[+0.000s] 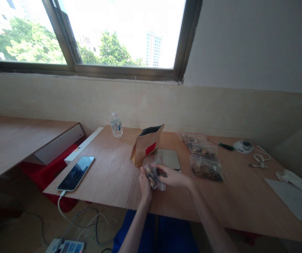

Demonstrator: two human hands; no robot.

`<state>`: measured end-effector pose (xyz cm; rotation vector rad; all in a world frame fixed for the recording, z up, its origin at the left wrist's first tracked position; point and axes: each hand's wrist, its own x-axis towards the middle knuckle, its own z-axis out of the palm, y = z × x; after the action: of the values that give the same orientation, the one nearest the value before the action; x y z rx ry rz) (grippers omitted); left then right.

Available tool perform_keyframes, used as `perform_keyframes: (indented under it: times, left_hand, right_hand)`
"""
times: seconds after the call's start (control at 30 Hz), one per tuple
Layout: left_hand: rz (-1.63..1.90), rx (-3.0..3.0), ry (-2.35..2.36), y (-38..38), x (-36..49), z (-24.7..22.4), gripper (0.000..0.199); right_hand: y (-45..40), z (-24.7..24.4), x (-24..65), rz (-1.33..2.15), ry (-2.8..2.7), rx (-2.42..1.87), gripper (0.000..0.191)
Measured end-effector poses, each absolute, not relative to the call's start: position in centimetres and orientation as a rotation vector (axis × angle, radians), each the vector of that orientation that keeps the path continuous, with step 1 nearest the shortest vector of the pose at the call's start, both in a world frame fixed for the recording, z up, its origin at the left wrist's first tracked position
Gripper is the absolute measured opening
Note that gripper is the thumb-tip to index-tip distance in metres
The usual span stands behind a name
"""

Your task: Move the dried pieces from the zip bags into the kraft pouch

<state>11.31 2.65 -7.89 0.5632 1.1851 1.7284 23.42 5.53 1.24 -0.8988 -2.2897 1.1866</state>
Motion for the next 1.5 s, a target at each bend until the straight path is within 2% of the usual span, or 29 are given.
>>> perform_keyframes:
  times: [0.1, 0.3, 0.43, 0.5, 0.7, 0.97, 1.17, 1.37, 1.5]
  left_hand:
    - [1.720, 0.574, 1.179, 2.5, 11.3, -7.7, 0.050]
    - [1.711, 0.624, 1.192, 2.2, 11.4, -7.0, 0.051]
    - [1.667, 0.741, 1.222, 1.9, 11.4, -6.7, 0.056]
    - [1.656, 0.779, 1.254, 1.8, 11.4, -6.7, 0.056]
    - [1.650, 0.793, 1.330, 1.7, 11.4, -6.6, 0.052]
    - [1.661, 0.735, 1.266, 2.4, 11.3, -7.9, 0.055]
    - [1.699, 0.557, 1.151, 2.9, 11.4, -8.1, 0.053]
    - [1.721, 0.409, 1.137, 3.0, 11.5, -7.6, 0.048]
    - [1.730, 0.383, 1.121, 2.9, 11.5, -7.4, 0.046]
  right_hand:
    - [5.4, 1.2, 23.3, 1.172, -2.308, -0.868, 0.047]
    - [5.9, 0.7, 23.0, 1.143, -2.286, -0.912, 0.027]
    - [6.3, 0.7, 23.0, 1.246, -2.330, -0.907, 0.012]
    - [6.4, 0.7, 23.0, 1.291, -2.320, -0.904, 0.017]
    - [6.2, 0.5, 22.9, 1.336, -2.256, -0.854, 0.054]
    - [6.4, 0.3, 22.9, 1.408, -2.185, -0.835, 0.041]
    - [6.8, 0.1, 23.5, 1.468, -1.917, -0.945, 0.048]
    - [6.9, 3.3, 25.5, 1.445, -1.767, -0.926, 0.051]
    - [7.6, 6.5, 25.9, 1.299, -1.716, -0.849, 0.048]
